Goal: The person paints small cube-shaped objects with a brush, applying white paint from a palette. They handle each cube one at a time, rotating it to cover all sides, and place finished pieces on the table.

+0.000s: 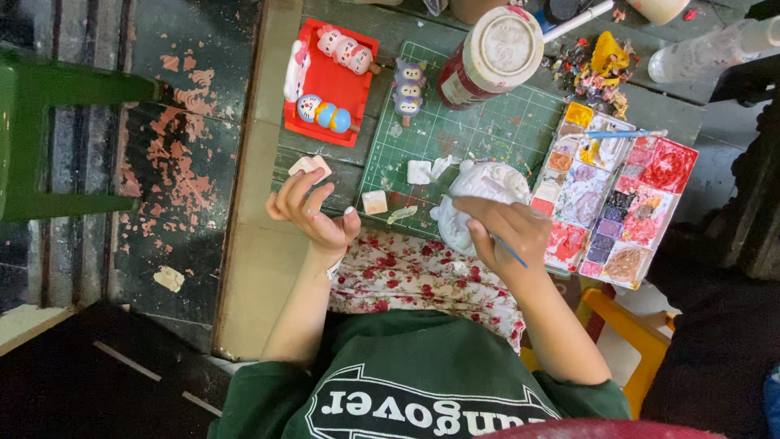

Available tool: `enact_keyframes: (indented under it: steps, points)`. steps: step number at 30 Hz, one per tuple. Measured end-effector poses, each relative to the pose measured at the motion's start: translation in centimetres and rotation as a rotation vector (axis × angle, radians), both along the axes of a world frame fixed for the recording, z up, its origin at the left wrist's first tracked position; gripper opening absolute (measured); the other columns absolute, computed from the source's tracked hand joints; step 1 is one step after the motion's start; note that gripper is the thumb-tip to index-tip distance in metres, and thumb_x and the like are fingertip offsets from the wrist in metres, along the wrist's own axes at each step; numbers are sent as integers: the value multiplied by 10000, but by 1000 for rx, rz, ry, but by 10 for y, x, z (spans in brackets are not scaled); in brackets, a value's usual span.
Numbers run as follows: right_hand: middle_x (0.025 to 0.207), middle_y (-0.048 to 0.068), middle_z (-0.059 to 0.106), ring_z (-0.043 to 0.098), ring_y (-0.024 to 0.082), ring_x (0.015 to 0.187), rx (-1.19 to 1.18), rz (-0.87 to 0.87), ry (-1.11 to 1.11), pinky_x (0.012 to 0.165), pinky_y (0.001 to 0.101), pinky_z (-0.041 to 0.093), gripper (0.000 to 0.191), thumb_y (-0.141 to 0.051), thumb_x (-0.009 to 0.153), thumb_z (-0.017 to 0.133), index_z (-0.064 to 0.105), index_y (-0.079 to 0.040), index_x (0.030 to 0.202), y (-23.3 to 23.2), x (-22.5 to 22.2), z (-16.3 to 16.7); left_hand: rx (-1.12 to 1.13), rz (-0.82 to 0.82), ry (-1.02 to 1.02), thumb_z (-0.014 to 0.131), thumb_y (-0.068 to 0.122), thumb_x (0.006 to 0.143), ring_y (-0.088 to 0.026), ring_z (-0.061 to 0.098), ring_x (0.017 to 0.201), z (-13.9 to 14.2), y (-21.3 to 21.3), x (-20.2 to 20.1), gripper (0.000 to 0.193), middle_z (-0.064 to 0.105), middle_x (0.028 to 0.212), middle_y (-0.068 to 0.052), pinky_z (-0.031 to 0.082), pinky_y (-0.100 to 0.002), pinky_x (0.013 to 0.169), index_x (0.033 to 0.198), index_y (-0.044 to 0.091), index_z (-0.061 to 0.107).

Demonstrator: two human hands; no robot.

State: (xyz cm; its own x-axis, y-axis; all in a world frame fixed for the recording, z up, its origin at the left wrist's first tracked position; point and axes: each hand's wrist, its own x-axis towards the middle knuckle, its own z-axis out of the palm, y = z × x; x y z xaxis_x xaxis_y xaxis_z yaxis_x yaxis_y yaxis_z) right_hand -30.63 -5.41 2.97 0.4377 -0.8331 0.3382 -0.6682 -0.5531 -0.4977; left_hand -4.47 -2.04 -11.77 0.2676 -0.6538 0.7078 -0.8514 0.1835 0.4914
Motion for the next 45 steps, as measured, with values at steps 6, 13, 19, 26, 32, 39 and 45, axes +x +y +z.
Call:
enact_keyframes:
  steps: [6,13,19,26,32,39,45]
  points:
    - [887,17,744,593,191,588,-4,22,-36,563,340,457,102,-96,963,655,749,-136,952,3,-5,-4,7,-5,-2,467,524,1044,-275,553,1204,0,2,1,382,623,1268,-48,244,-512,1090,1170,169,524]
    - [996,38,771,628,218,634,2,-23,-32,586,335,481,27,-115,975,696,720,-104,983,-3,0,-6,8,-5,2,457,519,1047,-275,551,1205,0,1,1,379,616,1265,-48,243,-515,1090,1171,166,518]
    - [1019,26,752,676,217,702,-16,-4,-35,622,326,508,137,-142,952,796,709,-108,1052,-7,16,-4,3,3,-11,464,507,1045,-277,551,1197,0,1,1,373,607,1262,-54,248,-520,1082,1163,158,525]
    - [960,7,763,625,189,620,15,7,1,571,321,473,124,-96,898,778,741,-139,1008,-2,4,-1,-9,7,-6,471,513,1038,-276,553,1195,1,0,0,377,613,1258,-47,256,-508,1069,1160,160,525]
    - [952,10,761,623,191,645,-29,22,27,585,333,470,64,-92,918,755,724,-128,962,3,-3,-5,4,-1,3,471,515,1036,-276,555,1204,1,2,0,373,617,1262,-45,252,-508,1083,1166,169,520]
    - [976,10,761,607,187,629,-41,2,-17,577,324,466,53,-85,949,725,719,-132,973,7,-7,-9,-1,3,-3,468,518,1034,-278,548,1211,-2,1,0,384,606,1269,-48,236,-518,1100,1178,165,513]
    - [967,22,766,630,200,642,-10,-19,54,583,330,473,81,-116,926,749,740,-128,1005,6,-6,-8,3,-3,6,480,497,1034,-276,540,1230,-3,2,1,353,608,1270,-42,232,-505,1115,1178,176,513]
